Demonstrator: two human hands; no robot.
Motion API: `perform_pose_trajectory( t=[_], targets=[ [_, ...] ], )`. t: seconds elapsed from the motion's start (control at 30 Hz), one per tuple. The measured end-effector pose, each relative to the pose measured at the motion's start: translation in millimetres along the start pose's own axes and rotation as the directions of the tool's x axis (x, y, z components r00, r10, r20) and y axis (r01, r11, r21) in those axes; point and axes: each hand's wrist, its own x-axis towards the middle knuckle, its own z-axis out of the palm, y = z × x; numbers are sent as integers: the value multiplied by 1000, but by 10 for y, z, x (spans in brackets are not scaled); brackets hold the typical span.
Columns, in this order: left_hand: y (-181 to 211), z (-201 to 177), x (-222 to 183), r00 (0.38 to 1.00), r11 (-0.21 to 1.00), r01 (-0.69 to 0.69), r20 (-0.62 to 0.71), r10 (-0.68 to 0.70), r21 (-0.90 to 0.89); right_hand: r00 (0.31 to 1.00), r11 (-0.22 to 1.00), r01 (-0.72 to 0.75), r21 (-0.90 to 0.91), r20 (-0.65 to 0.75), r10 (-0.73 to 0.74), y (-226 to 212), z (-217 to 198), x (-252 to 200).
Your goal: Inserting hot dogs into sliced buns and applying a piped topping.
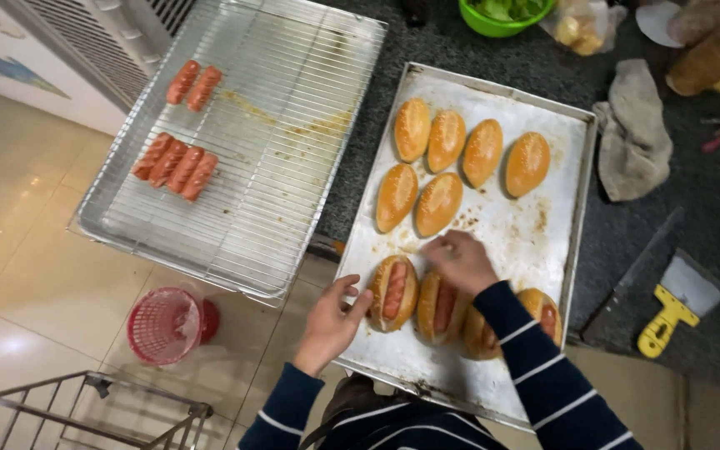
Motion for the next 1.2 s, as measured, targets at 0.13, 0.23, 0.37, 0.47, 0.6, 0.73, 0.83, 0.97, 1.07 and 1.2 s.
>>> perform_pose_trajectory(
  t=[0.13, 0.23, 0.37, 0.47, 0.6, 0.73, 0.83, 0.97, 1.07, 1.2],
  targets=[
    [192, -733, 241, 913, 962, -238, -306, 270, 138, 985, 928, -109, 355, -87, 149, 823, -39, 1061],
    [160, -1502, 542, 711, 882, -257, -541, 449, 394, 961, 813, -105, 573, -151, 231, 719, 6, 1342],
    [-179, -2191, 1155, 433, 724, 2, -653, 621, 690, 943, 835, -192, 515, -139, 302, 177, -118, 1164],
    [-333, -2357, 1481, 344, 599, 209, -631, 695, 773, 938, 845, -230, 483, -121, 324, -60, -170, 1058],
    [-479, -2343, 1731, 378, 426, 403, -571, 729, 810, 939, 836, -249, 488, -88, 332, -243, -200, 974],
    [-529, -2357, 1804, 428, 368, 435, -548, 718, 822, 933, 802, -260, 538, -74, 352, -600, -229, 768],
    [-596, -2407, 1832, 445, 362, 411, -531, 721, 837, 933, 794, -276, 541, -50, 358, -763, -236, 682],
    [-776, -2465, 1967, 415, 382, 354, -510, 754, 854, 930, 811, -281, 513, -63, 361, -655, -185, 764],
    [-253, -2391, 1478, 321, 456, 234, -511, 797, 859, 926, 807, -266, 527, -94, 367, -641, -199, 710],
    [-490, -2175, 1330, 374, 705, -68, -637, 674, 706, 935, 739, -183, 649, -117, 334, -658, -207, 441]
  ],
)
